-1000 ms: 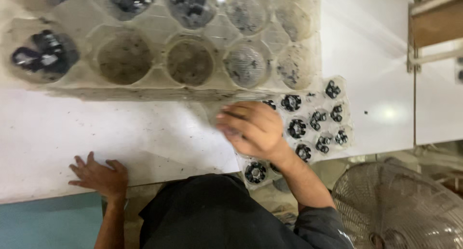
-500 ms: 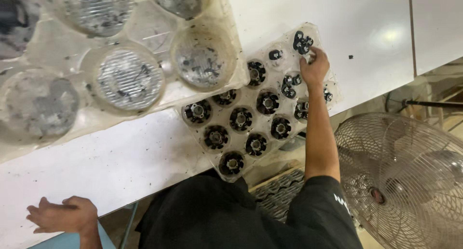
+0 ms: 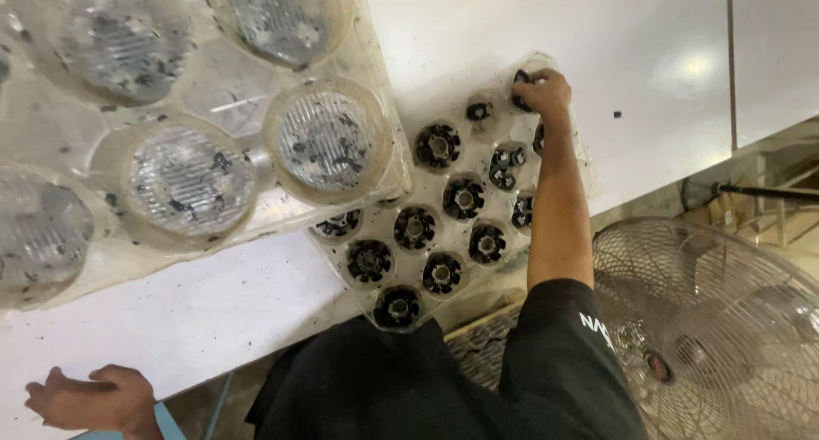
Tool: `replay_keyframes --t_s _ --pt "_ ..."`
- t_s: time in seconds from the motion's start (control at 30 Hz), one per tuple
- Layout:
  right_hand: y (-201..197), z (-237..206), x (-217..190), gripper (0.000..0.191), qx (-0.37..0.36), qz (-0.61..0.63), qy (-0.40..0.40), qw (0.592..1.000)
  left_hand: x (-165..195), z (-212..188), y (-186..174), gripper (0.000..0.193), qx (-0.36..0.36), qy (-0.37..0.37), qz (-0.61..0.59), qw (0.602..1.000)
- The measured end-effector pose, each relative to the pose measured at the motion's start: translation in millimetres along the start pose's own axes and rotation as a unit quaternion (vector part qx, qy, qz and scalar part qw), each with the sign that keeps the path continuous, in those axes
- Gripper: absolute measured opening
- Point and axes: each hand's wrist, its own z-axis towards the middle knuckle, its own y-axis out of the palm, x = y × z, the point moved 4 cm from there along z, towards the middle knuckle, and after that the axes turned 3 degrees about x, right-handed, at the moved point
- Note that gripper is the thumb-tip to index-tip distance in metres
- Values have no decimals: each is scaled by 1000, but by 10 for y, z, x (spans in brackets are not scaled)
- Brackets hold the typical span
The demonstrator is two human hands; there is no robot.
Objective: The person picks up black rotor assemblies from plastic trays, squeezes grease from a small tube onto each component, and places the treated parts back into the trays. The person then stacks filled trays of rotors on the workbench and continues treating more components.
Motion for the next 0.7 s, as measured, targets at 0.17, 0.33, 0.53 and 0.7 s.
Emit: replay_keyframes --t_s 0.17,0.33,0.53,0.7 --pt "69 -183 -29 53 75 -46 -146 985 -49 79 30 64 -38 -58 32 997" --pt "84 -355 -29 59 74 117 -207 968 -23 77 20 60 -20 -39 43 998" --pt "19 -366 -45 49 90 260 -247 929 -11 74 -13 59 -3 -31 25 999" --pt "-69 -290 219 35 6 546 22 838 -31 92 -4 63 -7 -48 18 999"
